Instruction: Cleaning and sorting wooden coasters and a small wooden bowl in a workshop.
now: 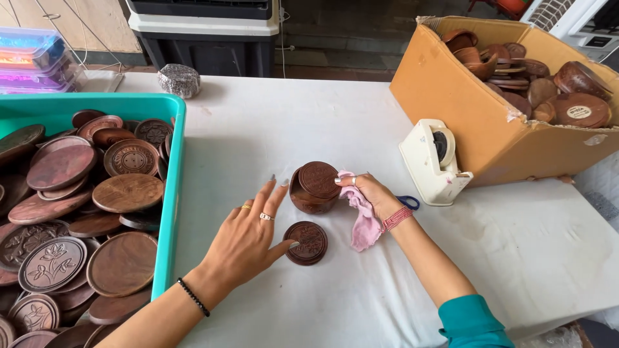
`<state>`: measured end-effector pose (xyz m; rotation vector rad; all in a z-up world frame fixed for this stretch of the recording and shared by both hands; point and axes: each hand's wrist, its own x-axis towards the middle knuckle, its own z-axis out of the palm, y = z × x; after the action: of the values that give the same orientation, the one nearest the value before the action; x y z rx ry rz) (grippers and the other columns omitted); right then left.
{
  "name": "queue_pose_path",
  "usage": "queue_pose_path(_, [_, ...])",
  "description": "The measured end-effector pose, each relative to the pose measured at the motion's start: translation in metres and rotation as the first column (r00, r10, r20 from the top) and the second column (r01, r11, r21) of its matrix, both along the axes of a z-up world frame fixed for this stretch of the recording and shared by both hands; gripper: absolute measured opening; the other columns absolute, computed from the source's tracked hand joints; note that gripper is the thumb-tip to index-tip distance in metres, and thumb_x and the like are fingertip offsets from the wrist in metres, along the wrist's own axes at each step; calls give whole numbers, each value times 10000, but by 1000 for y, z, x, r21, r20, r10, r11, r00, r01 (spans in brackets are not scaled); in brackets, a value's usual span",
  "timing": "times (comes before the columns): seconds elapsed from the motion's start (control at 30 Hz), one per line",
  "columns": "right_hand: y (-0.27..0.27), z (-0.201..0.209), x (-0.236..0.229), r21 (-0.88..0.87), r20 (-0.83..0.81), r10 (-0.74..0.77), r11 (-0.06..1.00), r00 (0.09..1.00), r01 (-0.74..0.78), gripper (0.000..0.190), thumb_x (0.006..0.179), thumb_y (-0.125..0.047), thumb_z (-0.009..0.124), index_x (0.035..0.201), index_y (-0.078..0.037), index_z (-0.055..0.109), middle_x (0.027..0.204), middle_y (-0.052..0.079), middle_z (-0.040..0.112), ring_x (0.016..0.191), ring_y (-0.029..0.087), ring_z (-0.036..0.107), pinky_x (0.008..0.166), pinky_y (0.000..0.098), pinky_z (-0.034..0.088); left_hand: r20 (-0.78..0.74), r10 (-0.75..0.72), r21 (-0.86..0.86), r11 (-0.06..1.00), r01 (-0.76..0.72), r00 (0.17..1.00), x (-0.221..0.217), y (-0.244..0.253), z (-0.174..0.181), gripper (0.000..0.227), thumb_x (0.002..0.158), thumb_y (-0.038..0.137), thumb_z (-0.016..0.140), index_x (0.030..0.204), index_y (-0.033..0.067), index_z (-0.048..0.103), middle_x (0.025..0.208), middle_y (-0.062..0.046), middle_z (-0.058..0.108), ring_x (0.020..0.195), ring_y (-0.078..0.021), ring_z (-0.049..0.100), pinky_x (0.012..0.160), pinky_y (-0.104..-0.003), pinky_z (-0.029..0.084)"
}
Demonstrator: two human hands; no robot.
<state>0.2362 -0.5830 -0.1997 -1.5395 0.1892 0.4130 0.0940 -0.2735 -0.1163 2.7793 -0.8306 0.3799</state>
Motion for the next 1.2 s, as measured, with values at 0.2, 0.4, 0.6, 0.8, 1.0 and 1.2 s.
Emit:
queue_pose_path(0.2, [8, 17, -11, -10, 12, 13, 1000, 1000, -13, 181, 807, -188, 771, 901, -44, 717, 608, -7, 607, 440, 55, 506, 425, 227, 443, -69, 17, 60, 998, -13, 997, 0, -1, -1, 1067, 847, 528, 707, 1588, 26, 124, 1576, -299, 325, 1100, -417, 625, 982, -468, 488])
queue_pose_path(0.4, [14, 9, -11, -63, 93, -10, 998, 996, 16, 184, 834, -178, 790, 792, -45, 669, 626, -29, 598, 486, 44, 537, 447, 220, 442, -131, 44, 79, 996, -33, 990, 0, 0, -1, 1075, 853, 529, 706, 1599, 43, 104, 1578, -301, 315, 1103, -407, 628, 980, -460, 496])
queue_pose_path(0.6, [18, 7, -9, -17, 82, -40, 999, 996, 42, 131, 812, -170, 766, 779, -66, 694, 600, -28, 579, 470, 50, 529, 434, 233, 457, -97, 21, 69, 998, -14, 995, 0, 1, -7, 1082, 858, 529, 707, 1598, 37, 90, 1566, -316, 321, 1106, -425, 629, 960, -461, 509])
queue_pose_path(0.8, [20, 15, -13, -19, 62, -59, 998, 996, 60, 140, 796, -172, 775, 752, -84, 674, 583, -16, 573, 444, 54, 520, 422, 223, 446, -151, 52, 128, 991, -33, 987, 3, 1, -6, 1110, 865, 549, 699, 1602, 52, 34, 1580, -323, 276, 1163, -446, 622, 964, -461, 512])
queue_pose_path(1.0, [18, 6, -12, -24, 93, -52, 998, 994, 55, 217, 796, -180, 787, 691, -87, 621, 564, -11, 571, 425, 61, 511, 398, 230, 426, -188, 64, 141, 989, -38, 980, 1, 0, -5, 1095, 881, 559, 674, 1612, 66, 25, 1592, -313, 269, 1126, -410, 622, 959, -450, 520])
queue_pose_path(1.2, [22, 15, -18, -23, 94, -65, 997, 993, 68, 162, 803, -195, 764, 744, -72, 677, 560, 1, 585, 420, 65, 522, 401, 225, 421, -169, 55, 152, 988, -29, 984, 3, 1, -9, 1091, 898, 568, 662, 1605, 45, 16, 1589, -324, 271, 1115, -416, 624, 961, -454, 519])
